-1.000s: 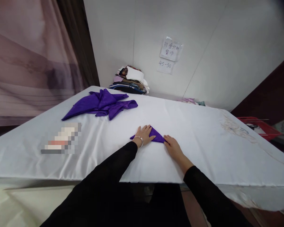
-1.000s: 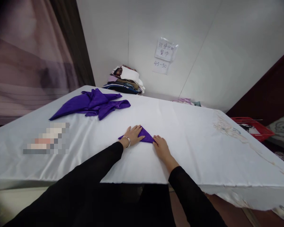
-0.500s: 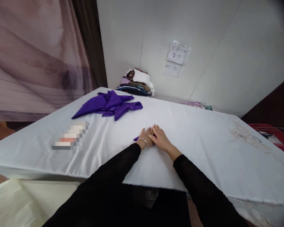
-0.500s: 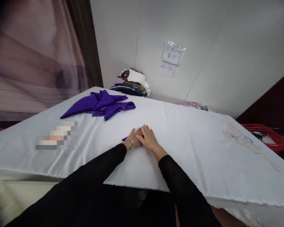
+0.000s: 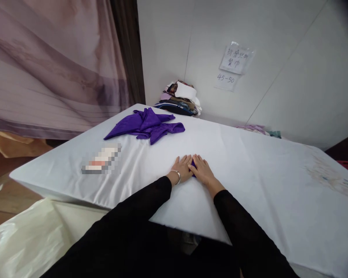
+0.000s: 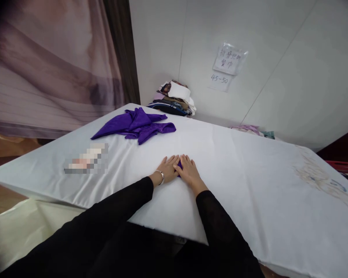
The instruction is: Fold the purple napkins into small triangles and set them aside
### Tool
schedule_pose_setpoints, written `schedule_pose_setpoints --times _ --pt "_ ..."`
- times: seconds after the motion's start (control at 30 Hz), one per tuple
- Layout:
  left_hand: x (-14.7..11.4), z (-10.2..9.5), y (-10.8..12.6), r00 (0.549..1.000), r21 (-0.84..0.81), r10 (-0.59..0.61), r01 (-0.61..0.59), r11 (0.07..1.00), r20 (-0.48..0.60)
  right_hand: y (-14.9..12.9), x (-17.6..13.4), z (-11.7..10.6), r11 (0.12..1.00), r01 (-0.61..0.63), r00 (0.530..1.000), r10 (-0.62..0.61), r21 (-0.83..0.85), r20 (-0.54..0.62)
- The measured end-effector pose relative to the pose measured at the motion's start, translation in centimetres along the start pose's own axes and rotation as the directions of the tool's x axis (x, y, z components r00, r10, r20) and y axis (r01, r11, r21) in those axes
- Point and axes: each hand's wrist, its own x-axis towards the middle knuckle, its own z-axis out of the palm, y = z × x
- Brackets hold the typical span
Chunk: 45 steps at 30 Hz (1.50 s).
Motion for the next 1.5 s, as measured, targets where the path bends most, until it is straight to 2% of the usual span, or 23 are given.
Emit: schedule_pose_setpoints --times 0.23,0.5,0.63,0.77,0.93,1.13,1.3,1.5 --pt "-2.6 -0.5 -2.5 0.999 -0.008 -0.050 0.050 0.999 -0.012 -0.3 0.1 0.4 0.993 -0.007 1.000 0.007 -0.115 0.001" --pt "-6.1 -1.1 -4.5 0.997 0.005 -0.067 0.067 0.998 -0.025 -1.2 0.1 0.1 0.995 -0.018 1.000 0.017 -0.093 -0.011" --pt "-4.4 -1.8 -4.5 0.987 -0.080 -0.105 0.096 0.992 -0.121 -1.3 0.1 0.0 0.998 0.015 0.999 -0.017 -0.057 -0.041" --pt "-1.2 -2.3 -2.9 0.980 -0.129 -0.019 -0.007 0.992 -0.196 -1.2 0.2 -0.3 0.999 0.035 0.997 -0.036 -0.022 -0.068" --pt "0.6 -1.3 -2.2 0.973 -0.141 -0.040 0.008 0.990 -0.226 -0.8 0.5 -0.6 0.999 0.013 0.996 -0.009 0.047 -0.085" --pt "0.7 -1.0 -3.2 0.988 -0.177 -0.104 0.082 0.981 -0.115 -0.3 0.9 -0.6 0.997 0.002 0.992 0.008 0.080 -0.129" --pt "0.8 -1.8 -3.4 0.993 -0.238 -0.117 0.108 0.965 -0.024 0.2 1.6 -2.2 0.997 0.037 0.999 -0.038 0.060 0.015" --pt "0.6 -2.0 -3.6 0.994 -0.263 -0.109 0.099 0.960 -0.026 0.4 3.1 -4.2 1.000 0.014 0.994 -0.014 -0.003 0.104"
